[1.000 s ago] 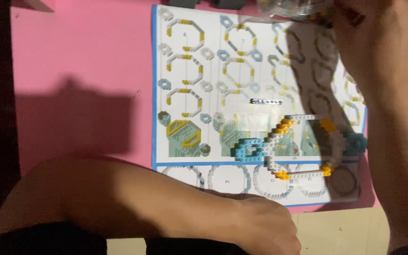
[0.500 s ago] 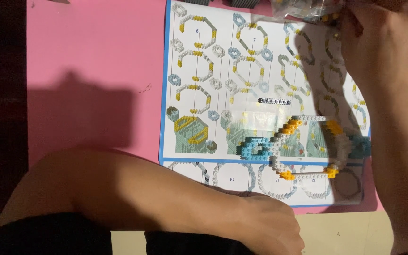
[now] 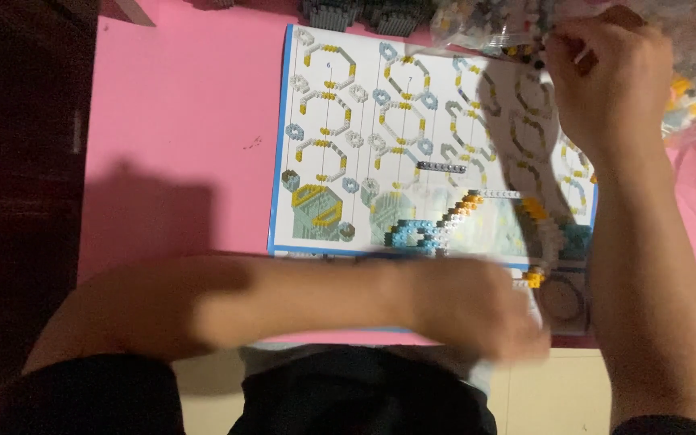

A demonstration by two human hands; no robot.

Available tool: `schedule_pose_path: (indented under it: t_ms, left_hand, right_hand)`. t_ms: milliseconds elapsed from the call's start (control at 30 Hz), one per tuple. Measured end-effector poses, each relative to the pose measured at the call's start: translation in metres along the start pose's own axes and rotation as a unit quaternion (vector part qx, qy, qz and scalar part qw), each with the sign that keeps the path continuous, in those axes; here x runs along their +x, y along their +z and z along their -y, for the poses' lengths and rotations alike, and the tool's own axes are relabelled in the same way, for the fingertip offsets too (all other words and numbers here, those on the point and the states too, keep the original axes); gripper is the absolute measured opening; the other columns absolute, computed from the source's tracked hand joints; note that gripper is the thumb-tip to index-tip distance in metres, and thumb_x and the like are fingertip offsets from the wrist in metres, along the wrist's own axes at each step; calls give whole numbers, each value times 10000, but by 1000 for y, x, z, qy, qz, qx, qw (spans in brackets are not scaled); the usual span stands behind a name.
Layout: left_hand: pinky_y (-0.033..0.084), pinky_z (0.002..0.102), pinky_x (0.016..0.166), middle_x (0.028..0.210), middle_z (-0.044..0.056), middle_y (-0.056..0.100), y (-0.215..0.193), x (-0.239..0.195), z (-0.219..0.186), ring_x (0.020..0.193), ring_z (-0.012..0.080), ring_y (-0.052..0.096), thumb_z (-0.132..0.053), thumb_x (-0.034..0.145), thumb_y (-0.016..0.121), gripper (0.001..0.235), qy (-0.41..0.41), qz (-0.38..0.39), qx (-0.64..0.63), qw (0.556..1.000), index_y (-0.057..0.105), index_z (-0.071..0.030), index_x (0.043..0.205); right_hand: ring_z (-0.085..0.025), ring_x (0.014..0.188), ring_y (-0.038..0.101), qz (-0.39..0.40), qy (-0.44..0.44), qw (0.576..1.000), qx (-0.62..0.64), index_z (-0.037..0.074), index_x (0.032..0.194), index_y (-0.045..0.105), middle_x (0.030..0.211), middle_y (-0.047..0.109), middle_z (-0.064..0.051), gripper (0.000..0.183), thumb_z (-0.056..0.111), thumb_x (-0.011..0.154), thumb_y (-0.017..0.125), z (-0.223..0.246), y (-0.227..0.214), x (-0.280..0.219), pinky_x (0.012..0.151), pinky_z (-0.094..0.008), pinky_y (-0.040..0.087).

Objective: The person assembles small plastic bricks by hand, following a printed instruction sheet. They connect white, yellow, and blue pieces into a curved structure, occasionally picking up additional bricks from nearby bags.

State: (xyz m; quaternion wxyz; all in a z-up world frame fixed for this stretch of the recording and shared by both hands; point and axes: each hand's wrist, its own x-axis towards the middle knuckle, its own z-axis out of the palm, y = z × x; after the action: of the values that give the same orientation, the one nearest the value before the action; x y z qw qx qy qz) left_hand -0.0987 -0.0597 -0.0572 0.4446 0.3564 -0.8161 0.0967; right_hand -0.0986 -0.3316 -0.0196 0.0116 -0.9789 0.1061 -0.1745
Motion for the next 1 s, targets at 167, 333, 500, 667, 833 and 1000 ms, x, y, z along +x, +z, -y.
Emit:
schedule_pose_path:
  t_ms: [167,333,500,667,833,1000]
  left_hand:
    - [668,192,569,1042,150,679,-100,-11,67,696,154,696,27,1120,546,187,-275,-43,-67,958,533,-85,1269]
    - [566,675,1177,1688,162,496,-131,-34,62,1488,419,616,-94,1184,655,563,-375,36,-6,926,342,-221,1634]
    - [671,340,987,1165,234,709,-123,-26,32,1060,320,760,122,1016,809,297,-195,-43,18,980,648,120,1265]
    - [709,357,925,1133,269,735,-122,-41,32,1024,349,789,86,1032,776,208,-214,-58,16,975,681,139,1209]
    - [577,259,885,1077,112,773,-165,-45,49,1011,178,760,-51,1118,580,141,-512,-195,-136,825,703,-20,1180]
    - [696,373,966,1157,217,683,-193,-39,51,1029,296,772,-58,1151,607,162,-518,-286,-129,796,540,31,1268]
  right_hand:
    - [-124,769,536,-19,157,918,364,0,1217,783,914,625,-75,30,-19,1213,760,58,-40,-24,683,-272,392]
    - [-42,495,315,74,234,725,643,118,1075,728,642,477,35,139,15,1091,636,100,-52,-43,468,-218,228]
    - [-79,506,318,214,277,656,669,46,1010,785,650,545,9,76,89,1011,722,123,-51,-55,446,-231,246]
    - [-105,533,329,220,265,656,672,51,1054,803,646,527,0,149,148,1036,691,125,-48,-57,467,-247,257]
    - [-171,718,513,54,-4,945,324,-16,1223,765,1080,649,-127,166,69,1087,806,117,-46,-46,755,-311,442]
    - [-314,977,582,17,-134,978,157,66,1212,833,1229,688,-132,235,95,1008,947,119,-19,-46,808,-425,518]
